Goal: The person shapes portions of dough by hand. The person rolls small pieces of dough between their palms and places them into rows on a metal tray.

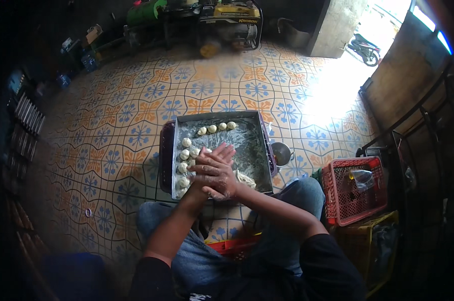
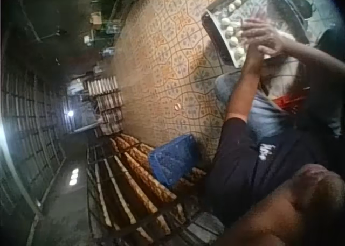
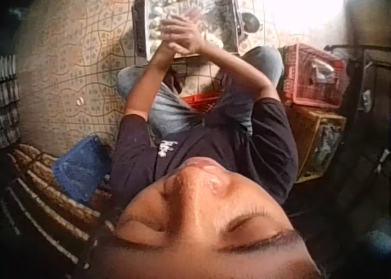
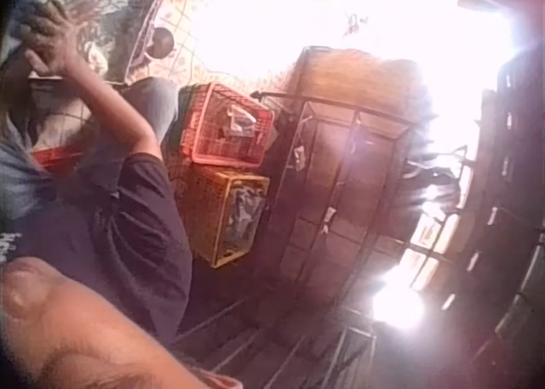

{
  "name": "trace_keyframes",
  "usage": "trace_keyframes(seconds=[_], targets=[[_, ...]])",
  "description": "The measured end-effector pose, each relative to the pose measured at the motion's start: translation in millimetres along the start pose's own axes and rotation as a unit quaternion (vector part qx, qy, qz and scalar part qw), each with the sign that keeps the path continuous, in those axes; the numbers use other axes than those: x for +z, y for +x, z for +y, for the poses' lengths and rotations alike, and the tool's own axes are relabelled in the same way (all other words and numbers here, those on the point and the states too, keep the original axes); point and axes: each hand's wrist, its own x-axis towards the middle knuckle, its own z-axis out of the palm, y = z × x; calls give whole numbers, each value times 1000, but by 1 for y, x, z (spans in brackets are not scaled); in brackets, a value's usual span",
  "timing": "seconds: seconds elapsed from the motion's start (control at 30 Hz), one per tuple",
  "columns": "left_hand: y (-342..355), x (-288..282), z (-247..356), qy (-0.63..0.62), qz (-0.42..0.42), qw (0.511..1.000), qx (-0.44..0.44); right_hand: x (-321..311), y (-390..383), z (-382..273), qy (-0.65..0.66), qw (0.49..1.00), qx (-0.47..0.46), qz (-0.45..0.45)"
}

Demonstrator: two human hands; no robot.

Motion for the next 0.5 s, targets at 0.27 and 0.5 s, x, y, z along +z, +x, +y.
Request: trace_keyframes(seconds=[0.27, 0.5], targets=[[29, -37, 6, -4, -177, 983, 40, -3, 15, -7, 52, 990, 86, 98], [28, -12, 8, -87, -178, 978, -69, 42, 26, -6, -224, 936, 259, 87]])
